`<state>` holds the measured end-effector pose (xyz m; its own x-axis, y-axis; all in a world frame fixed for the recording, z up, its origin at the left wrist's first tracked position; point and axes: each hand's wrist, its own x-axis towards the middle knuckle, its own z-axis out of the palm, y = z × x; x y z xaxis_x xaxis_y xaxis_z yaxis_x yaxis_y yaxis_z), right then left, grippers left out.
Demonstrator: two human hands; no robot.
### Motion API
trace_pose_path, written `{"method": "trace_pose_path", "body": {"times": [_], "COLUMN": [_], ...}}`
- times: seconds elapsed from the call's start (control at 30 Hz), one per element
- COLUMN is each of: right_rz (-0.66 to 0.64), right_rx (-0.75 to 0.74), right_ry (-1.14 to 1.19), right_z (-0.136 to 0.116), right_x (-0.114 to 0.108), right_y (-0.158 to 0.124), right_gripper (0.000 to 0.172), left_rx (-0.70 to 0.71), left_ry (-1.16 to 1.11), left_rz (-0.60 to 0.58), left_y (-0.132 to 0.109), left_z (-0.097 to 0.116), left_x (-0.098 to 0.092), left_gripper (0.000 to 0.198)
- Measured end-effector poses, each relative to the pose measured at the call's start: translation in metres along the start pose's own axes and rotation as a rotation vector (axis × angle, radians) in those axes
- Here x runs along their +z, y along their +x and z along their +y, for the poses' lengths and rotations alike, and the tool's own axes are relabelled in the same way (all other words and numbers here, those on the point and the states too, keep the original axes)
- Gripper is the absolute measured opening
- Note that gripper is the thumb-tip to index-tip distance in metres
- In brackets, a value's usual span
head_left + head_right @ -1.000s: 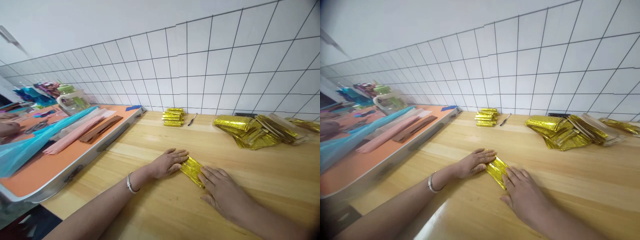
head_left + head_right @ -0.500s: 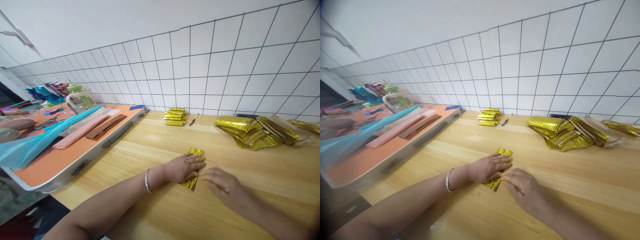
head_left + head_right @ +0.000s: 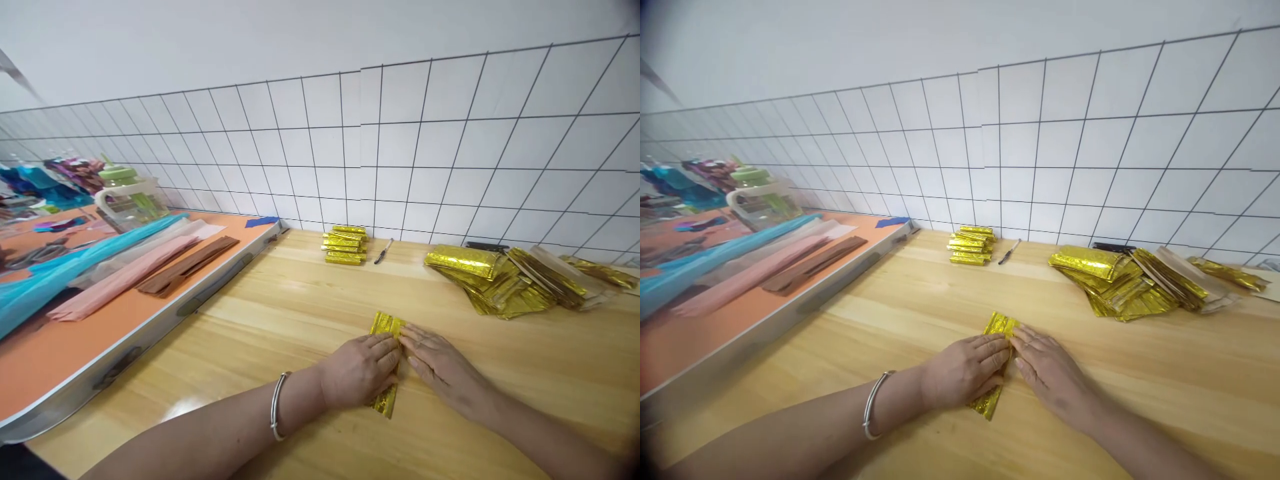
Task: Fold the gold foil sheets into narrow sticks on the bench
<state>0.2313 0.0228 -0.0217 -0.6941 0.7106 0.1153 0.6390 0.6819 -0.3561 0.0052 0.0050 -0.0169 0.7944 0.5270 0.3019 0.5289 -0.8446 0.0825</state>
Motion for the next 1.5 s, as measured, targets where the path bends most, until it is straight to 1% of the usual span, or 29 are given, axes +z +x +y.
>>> {"method": "trace_pose_path", "body": {"times": [0.17,0.4,0.63,0.8,1.1,1.3,1.5], "right_rz": [-0.02,-0.077,-0.106,-0.105,-0.073,-0.083,-0.097], "right_rx": [-0.01,-0.015,-0.007,0.013,-0.027,-0.052,-0.056], "right_ry": [-0.096,-0.144,-0.166,-0.164,-0.167,-0.181,-0.161], "right_z": [0.002,-0.005,-0.007,-0.009,-0.006,-0.004,-0.003], "right_x": [0.004,0.0,-0.006,-0.008,-0.007,-0.009,-0.011], "right_y": [0.005,0.006,0.008,0.007,0.008,0.014,0.018], "right_gripper": [0.047,0.052,0.054,0.054,0.054,0.056,0.053], "left_rx": [-0.084,-0.185,-0.259,-0.262,-0.261,-0.233,-0.205], "left_ry": [0.046,-0.002,0.011,0.048,0.054,0.064,0.078], "left_rz": [0.019,-0.118,-0.183,-0.191,-0.215,-0.234,-0.236], "left_y": [-0.005,-0.008,-0.01,-0.01,-0.009,-0.009,-0.009], "left_z": [0.0,-0.001,0.003,0.003,0.001,0.003,0.001], "left_x": [-0.001,-0.014,-0.014,-0.018,-0.027,-0.026,-0.021], "left_gripper": [0.05,0.063,0.07,0.075,0.074,0.073,0.075]}}
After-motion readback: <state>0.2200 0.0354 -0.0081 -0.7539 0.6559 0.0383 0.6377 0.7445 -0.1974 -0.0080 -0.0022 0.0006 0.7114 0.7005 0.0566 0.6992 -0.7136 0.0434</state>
